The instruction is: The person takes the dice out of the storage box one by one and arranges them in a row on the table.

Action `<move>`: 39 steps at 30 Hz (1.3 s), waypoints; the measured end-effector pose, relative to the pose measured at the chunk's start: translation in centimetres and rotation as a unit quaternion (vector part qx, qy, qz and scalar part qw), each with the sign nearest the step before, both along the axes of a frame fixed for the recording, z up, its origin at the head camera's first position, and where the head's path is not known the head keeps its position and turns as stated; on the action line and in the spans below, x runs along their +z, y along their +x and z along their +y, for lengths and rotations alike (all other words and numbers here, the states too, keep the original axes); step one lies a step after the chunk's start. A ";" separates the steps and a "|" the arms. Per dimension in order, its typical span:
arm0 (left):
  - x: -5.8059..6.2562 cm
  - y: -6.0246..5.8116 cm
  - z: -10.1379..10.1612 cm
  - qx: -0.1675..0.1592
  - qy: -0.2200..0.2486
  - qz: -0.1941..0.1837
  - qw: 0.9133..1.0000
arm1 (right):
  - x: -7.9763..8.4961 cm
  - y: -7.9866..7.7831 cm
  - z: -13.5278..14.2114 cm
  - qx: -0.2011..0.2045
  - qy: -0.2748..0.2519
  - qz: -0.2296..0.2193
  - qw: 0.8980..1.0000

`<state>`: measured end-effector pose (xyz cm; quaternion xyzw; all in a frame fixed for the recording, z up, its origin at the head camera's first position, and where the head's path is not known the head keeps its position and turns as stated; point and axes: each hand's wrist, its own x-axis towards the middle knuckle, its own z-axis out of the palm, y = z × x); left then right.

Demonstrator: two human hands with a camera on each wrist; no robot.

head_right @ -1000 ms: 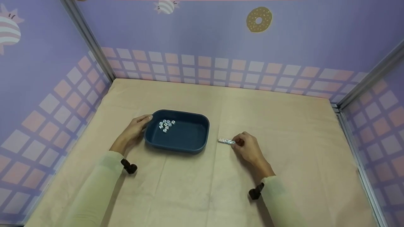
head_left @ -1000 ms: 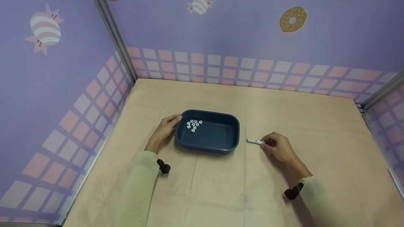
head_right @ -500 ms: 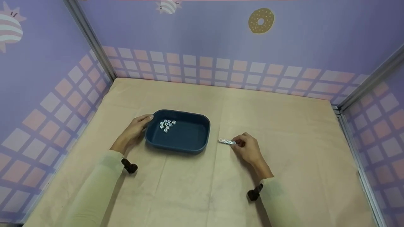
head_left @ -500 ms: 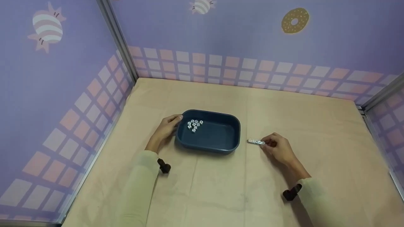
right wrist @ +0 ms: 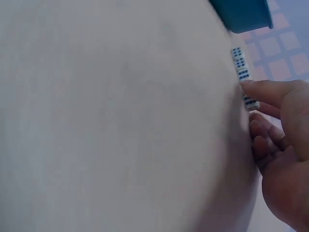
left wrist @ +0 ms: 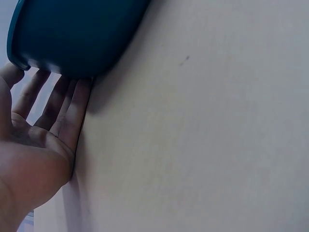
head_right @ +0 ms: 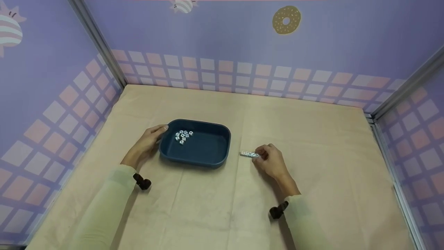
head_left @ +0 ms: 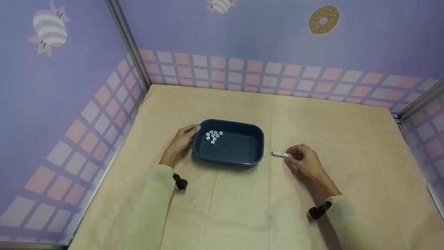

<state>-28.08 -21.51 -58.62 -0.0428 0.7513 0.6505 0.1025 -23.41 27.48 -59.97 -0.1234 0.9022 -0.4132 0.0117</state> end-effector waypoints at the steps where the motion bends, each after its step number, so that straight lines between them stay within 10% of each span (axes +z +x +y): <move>1: 0.0 0.0 0.0 -0.001 0.002 0.000 1.000 | 0.2 0.0 -0.2 -0.003 -0.001 0.008 1.000; 17: -0.4 -0.1 0.2 -0.006 -0.003 0.002 1.000 | 4.6 -1.3 -11.9 -0.009 -0.159 0.163 0.974; 39: 0.0 -0.1 0.2 0.004 0.003 -0.009 1.000 | 3.8 -4.7 -25.0 0.026 -0.178 0.101 0.979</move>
